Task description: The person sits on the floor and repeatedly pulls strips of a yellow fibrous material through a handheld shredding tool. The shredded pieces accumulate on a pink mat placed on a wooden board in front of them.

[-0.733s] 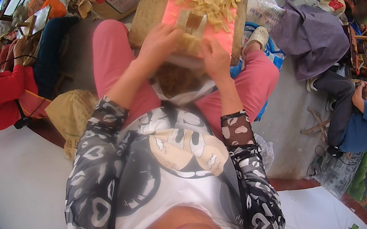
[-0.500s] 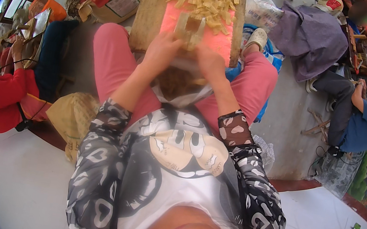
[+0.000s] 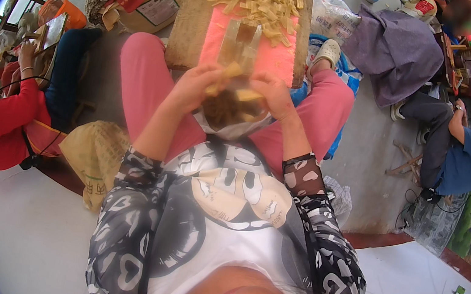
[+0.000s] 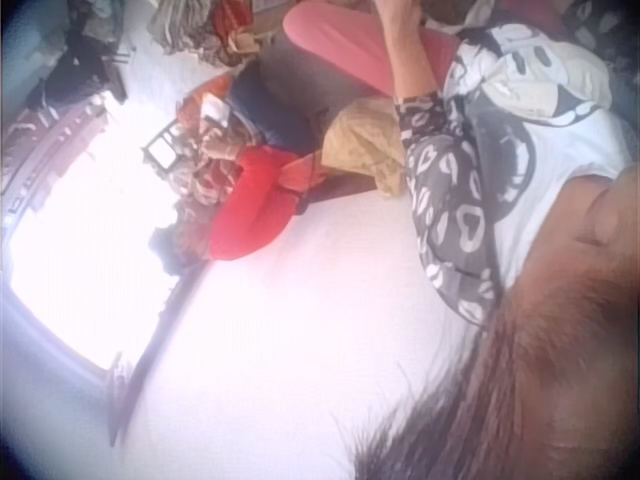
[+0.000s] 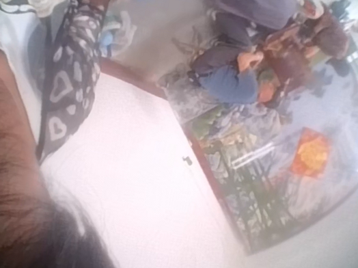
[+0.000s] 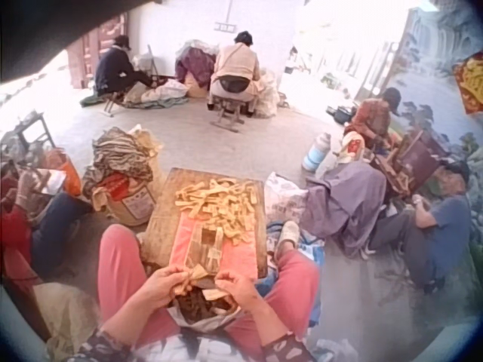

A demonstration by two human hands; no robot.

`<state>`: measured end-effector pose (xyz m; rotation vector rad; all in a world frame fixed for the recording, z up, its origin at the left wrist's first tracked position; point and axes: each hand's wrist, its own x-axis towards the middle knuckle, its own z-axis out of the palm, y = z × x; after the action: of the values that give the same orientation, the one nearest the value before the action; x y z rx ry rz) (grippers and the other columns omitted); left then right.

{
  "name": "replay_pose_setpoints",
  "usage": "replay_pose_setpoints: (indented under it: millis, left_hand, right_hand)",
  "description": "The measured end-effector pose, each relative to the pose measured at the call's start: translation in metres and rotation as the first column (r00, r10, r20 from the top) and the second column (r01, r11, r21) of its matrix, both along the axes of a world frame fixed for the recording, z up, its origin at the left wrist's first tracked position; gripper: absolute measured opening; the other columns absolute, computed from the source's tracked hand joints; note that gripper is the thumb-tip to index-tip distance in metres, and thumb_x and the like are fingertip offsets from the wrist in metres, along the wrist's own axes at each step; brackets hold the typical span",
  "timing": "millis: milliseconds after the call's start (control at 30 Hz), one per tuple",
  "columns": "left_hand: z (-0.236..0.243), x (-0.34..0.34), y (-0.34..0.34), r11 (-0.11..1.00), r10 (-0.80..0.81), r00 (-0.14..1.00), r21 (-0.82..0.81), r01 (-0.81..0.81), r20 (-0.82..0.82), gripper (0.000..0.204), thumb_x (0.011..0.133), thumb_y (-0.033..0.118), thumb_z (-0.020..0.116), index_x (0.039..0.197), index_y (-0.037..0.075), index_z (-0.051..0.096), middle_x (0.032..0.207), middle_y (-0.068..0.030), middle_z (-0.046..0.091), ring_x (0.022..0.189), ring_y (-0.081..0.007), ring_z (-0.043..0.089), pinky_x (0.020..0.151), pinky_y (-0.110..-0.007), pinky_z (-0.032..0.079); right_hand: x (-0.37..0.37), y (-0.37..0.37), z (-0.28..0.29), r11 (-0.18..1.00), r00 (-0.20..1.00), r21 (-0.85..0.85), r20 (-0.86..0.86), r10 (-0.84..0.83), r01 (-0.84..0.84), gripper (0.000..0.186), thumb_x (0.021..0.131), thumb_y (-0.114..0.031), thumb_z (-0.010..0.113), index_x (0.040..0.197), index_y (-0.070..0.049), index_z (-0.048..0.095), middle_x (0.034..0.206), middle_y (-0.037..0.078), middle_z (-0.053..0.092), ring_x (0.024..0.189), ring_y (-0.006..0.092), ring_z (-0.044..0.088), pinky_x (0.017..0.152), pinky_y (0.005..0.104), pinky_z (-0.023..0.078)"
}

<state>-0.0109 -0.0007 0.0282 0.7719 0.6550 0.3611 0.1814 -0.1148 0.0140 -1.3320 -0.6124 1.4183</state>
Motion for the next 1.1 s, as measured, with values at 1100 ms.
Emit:
replay_pose_setpoints:
  millis: [1100]
  left_hand:
    - [-0.016, 0.040, 0.031, 0.423, 0.152, 0.969, 0.899, 0.116, -0.196, 0.011, 0.086, 0.006, 0.058, 0.095, -0.001, 0.059, 0.074, -0.0047, 0.058, 0.061, -0.0095, 0.055, 0.054, -0.024, 0.045]
  right_hand:
    - [-0.012, 0.045, -0.008, 0.950, 0.899, 0.255, 0.349, -0.264, 0.179, 0.021, 0.087, -0.008, 0.058, 0.105, 0.001, 0.055, 0.082, 0.003, 0.060, 0.071, 0.0071, 0.055, 0.062, 0.0200, 0.044]
